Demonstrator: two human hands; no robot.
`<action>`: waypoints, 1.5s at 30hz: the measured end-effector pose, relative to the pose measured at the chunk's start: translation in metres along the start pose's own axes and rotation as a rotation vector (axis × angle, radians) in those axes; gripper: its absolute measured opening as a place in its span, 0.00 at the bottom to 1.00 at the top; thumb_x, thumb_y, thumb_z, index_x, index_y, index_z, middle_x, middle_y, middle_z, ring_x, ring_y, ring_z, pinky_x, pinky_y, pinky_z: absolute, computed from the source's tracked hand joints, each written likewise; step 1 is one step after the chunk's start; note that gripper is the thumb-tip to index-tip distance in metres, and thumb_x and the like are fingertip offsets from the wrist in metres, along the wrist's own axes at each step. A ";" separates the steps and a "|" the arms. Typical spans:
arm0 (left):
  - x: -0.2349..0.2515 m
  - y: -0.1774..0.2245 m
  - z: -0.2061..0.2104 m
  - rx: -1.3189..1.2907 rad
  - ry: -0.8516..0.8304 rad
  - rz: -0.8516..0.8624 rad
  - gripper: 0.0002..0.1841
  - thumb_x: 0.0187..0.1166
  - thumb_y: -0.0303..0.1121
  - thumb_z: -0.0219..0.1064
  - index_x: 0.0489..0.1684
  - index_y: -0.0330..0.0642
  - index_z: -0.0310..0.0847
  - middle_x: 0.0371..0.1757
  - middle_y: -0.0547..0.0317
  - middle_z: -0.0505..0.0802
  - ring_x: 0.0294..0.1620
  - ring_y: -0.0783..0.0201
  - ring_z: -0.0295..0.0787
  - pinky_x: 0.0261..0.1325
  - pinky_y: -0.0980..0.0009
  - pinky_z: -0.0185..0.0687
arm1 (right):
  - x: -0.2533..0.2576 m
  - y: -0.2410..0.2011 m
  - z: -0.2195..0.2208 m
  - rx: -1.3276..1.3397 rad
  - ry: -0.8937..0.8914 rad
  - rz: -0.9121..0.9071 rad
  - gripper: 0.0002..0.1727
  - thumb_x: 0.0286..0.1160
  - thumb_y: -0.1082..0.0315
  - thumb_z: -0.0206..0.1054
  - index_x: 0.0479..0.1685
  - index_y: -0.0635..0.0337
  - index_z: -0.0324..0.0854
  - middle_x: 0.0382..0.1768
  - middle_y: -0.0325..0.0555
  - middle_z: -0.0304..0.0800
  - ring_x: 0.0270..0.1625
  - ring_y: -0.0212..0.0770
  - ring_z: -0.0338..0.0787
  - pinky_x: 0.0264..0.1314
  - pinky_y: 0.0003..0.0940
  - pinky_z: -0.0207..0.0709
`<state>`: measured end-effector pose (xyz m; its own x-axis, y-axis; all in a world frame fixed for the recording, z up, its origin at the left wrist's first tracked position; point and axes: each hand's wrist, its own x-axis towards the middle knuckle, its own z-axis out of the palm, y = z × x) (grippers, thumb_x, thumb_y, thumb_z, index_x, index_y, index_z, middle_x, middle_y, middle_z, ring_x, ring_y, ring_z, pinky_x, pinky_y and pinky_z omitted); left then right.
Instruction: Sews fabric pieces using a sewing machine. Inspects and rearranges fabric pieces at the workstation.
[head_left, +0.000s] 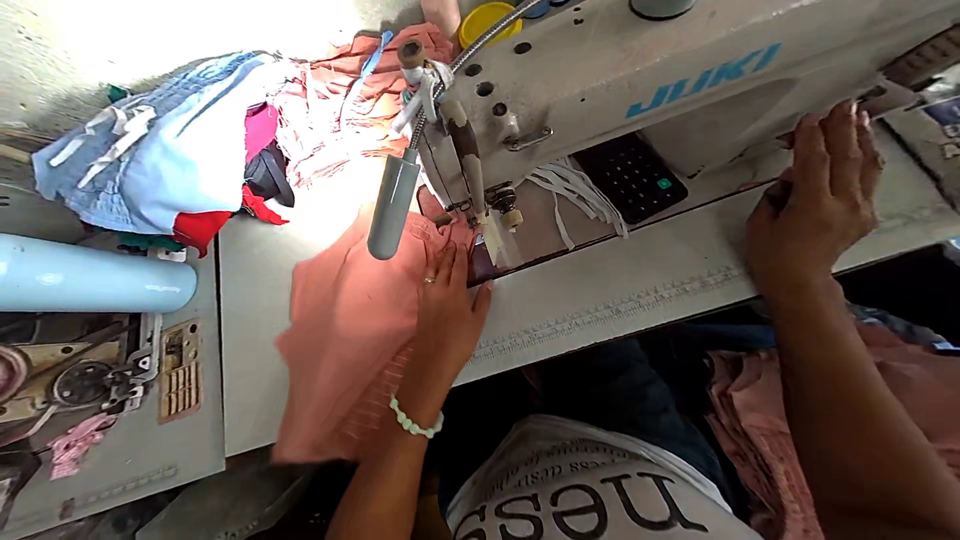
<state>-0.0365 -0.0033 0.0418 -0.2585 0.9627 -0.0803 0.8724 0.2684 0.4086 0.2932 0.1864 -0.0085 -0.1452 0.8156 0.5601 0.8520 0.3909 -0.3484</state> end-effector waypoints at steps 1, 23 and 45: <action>-0.003 0.007 -0.003 -0.010 -0.043 -0.047 0.32 0.88 0.43 0.61 0.87 0.33 0.65 0.87 0.40 0.72 0.88 0.43 0.65 0.86 0.46 0.60 | -0.001 0.000 0.000 0.006 0.013 -0.002 0.30 0.85 0.77 0.48 0.89 0.62 0.63 0.89 0.68 0.60 0.90 0.72 0.59 0.88 0.63 0.57; -0.047 -0.041 0.023 -0.285 0.339 0.091 0.14 0.85 0.32 0.58 0.39 0.30 0.86 0.62 0.44 0.91 0.67 0.52 0.87 0.71 0.57 0.79 | -0.146 -0.197 -0.005 0.567 -0.385 -0.662 0.11 0.69 0.78 0.66 0.48 0.63 0.89 0.56 0.51 0.94 0.37 0.49 0.91 0.26 0.36 0.82; -0.049 -0.029 0.022 -0.344 0.396 -0.005 0.15 0.90 0.31 0.53 0.52 0.27 0.82 0.50 0.44 0.91 0.54 0.57 0.89 0.62 0.61 0.82 | -0.072 -0.212 0.040 0.498 -0.393 -0.823 0.13 0.71 0.82 0.67 0.48 0.61 0.92 0.54 0.51 0.94 0.42 0.53 0.92 0.28 0.42 0.83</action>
<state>-0.0399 -0.0572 0.0135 -0.4578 0.8562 0.2395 0.7010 0.1819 0.6896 0.1031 0.0617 -0.0047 -0.8177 0.2630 0.5120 0.1237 0.9490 -0.2900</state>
